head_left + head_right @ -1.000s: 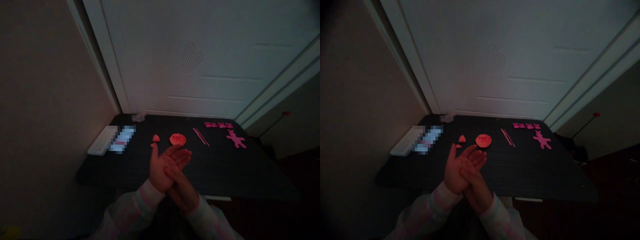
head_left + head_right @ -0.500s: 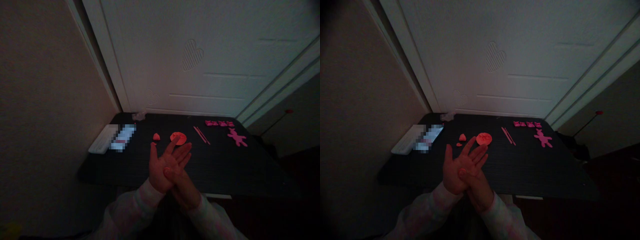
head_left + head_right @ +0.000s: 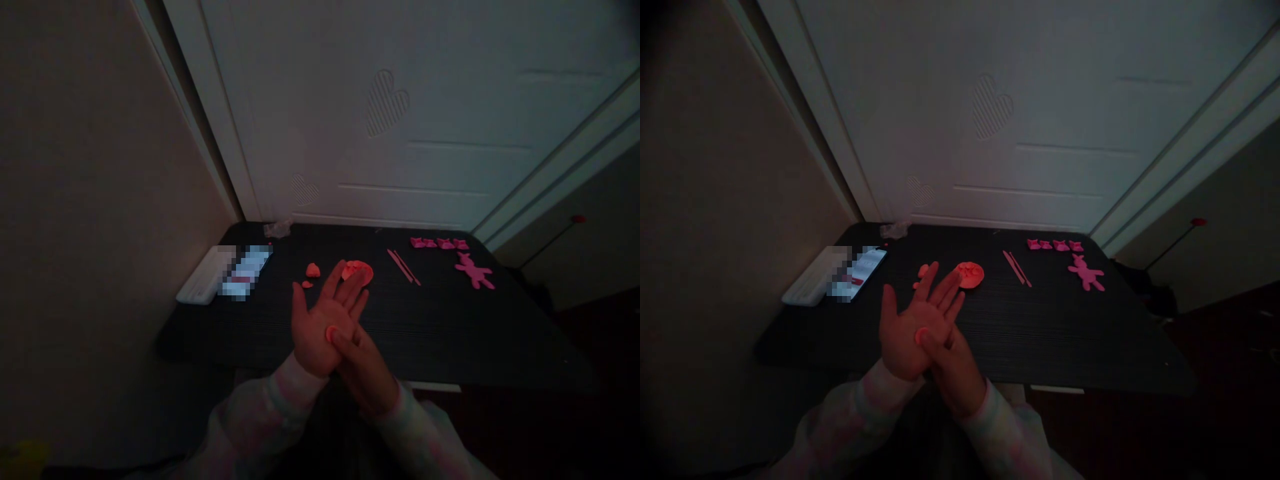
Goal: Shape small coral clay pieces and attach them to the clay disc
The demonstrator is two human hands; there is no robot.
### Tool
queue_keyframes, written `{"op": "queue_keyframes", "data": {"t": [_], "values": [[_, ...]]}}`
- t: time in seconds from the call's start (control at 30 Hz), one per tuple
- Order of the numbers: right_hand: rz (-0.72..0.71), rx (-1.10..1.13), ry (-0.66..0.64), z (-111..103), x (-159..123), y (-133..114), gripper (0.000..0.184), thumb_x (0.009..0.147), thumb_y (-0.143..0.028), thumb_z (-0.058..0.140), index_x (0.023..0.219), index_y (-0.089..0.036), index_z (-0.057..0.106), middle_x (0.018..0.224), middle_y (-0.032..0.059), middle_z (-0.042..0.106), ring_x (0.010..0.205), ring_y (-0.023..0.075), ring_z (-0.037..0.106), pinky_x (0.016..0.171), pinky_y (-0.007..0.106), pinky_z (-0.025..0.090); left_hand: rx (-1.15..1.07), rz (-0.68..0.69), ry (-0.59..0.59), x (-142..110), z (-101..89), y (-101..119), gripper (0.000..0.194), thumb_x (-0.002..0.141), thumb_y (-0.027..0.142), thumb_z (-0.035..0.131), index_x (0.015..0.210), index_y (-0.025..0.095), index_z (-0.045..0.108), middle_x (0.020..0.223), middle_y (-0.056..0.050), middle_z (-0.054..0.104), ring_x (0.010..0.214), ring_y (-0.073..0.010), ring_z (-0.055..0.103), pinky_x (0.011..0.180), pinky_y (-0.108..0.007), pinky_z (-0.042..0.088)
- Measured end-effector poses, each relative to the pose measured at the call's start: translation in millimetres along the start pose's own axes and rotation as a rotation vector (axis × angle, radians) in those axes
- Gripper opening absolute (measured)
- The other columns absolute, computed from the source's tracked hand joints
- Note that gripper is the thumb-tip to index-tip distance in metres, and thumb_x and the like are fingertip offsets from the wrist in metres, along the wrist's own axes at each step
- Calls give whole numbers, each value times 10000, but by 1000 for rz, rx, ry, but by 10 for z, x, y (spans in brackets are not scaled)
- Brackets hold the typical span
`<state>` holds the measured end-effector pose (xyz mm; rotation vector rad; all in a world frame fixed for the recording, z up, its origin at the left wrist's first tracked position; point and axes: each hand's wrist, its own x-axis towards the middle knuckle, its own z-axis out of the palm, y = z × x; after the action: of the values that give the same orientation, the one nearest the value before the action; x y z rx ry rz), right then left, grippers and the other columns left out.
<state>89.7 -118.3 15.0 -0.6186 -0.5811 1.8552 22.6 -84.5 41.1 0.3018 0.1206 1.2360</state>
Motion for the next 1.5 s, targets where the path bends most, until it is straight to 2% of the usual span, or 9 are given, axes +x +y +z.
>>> {"op": "queue_keyframes", "data": {"t": [0.3, 0.53, 0.77, 0.87, 1.0, 1.13, 1.33, 1.5], "values": [[-9, -36, -3, -17, 2, -6, 426, 704, -163, 601, 1112, -205, 486, 1190, 57, 535, 1121, 201, 465, 980, 379, 329, 41, 49, -5, -26, -16, -40, 679, 719, 666, 191, 1165, 225, 453, 1157, -85, 538, 1224, -209, 323, 1029, -370, 151], [16, 41, -36, -26, -5, 19, 426, 743, -201, 564, 1154, -204, 453, 1222, 65, 507, 1126, 187, 460, 993, 372, 310, 26, 42, 23, -12, -29, -30, 657, 737, 644, 181, 1167, 224, 447, 1158, -91, 538, 1208, -207, 349, 1023, -371, 166], [14, 60, 9, -10, -16, 30, 536, 694, -187, 601, 1196, -203, 415, 1222, 72, 505, 1130, 196, 457, 989, 379, 315, 77, 43, 2, -31, -32, -66, 693, 745, 637, 141, 1191, 192, 432, 1177, -102, 527, 1212, -207, 342, 1030, -362, 146], [33, 15, 13, 13, -19, 12, 580, 671, -205, 614, 1212, -205, 405, 1255, 70, 470, 1144, 208, 441, 986, 393, 318, 91, 45, 8, -45, -25, -70, 701, 744, 638, 138, 1210, 190, 411, 1181, -102, 525, 1216, -203, 336, 1031, -362, 139], [-25, -73, -19, 39, -19, -19, 577, 663, -259, 613, 1206, -237, 418, 1301, 32, 414, 1185, 223, 386, 967, 387, 345, 128, 56, 36, -58, 5, -64, 725, 734, 650, 134, 1237, 188, 376, 1182, -102, 524, 1226, -210, 317, 1030, -382, 132], [-66, -180, -29, 43, -16, -26, 538, 678, -287, 594, 1191, -268, 432, 1284, 0, 435, 1181, 224, 388, 927, 358, 397, 145, 74, 50, -64, 29, -65, 755, 714, 674, 140, 1229, 180, 387, 1178, -106, 522, 1232, -227, 303, 1024, -398, 140], [-123, -276, 10, 30, -1, -3, 505, 667, -307, 598, 1154, -268, 474, 1226, 2, 497, 1167, 238, 401, 896, 357, 426, 187, 52, 144, -67, 62, -61, 764, 689, 697, 158, 1214, 197, 397, 1203, -96, 497, 1247, -242, 260, 1012, -419, 136], [-137, -264, 16, 37, 5, -11, 529, 663, -312, 602, 1171, -265, 460, 1233, 8, 490, 1161, 245, 407, 898, 372, 420, 204, 46, 115, -68, 50, -58, 781, 682, 706, 137, 1212, 195, 396, 1201, -103, 493, 1246, -251, 259, 1011, -429, 134]]}}
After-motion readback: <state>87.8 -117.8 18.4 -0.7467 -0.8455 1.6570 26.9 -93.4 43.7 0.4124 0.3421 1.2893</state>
